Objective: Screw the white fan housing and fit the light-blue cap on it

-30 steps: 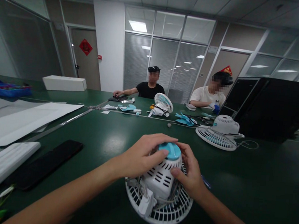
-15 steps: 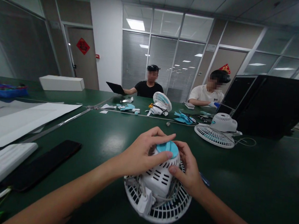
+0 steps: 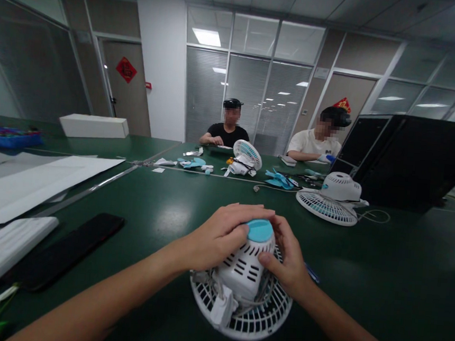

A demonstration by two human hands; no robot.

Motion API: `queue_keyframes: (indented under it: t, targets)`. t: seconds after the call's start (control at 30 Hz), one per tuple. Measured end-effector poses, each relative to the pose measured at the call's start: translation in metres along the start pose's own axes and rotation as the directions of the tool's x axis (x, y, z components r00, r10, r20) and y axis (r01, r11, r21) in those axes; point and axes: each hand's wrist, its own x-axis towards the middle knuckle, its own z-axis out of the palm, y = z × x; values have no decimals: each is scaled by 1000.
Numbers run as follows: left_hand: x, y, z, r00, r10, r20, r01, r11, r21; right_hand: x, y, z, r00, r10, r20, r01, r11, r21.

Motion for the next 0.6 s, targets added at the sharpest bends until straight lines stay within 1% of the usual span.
queue_keyframes:
  t: [0.07, 0.17, 0.27, 0.33, 0.6]
  targets:
    - [0, -2, 2, 1000, -3, 9, 3, 999, -36, 0, 0, 0, 1000, -5, 3, 5, 1000, 2]
    - [0, -4, 5, 1000, -14, -9, 14, 997, -78, -1, 0, 0, 1000, 1, 6, -1, 1000, 17]
    - [1, -5, 6, 998, -29, -61, 29, 1000, -7, -1, 1, -1, 1000, 29, 5, -29, 999, 25]
    - [1, -5, 5, 997, -30, -74, 34, 998, 53, -2, 0, -1, 999, 36, 1, -36, 999, 20]
    - [3, -2, -2, 1000, 27, -9, -25, 988, 151, -2, 2, -1, 1000, 25, 7, -25, 999, 35]
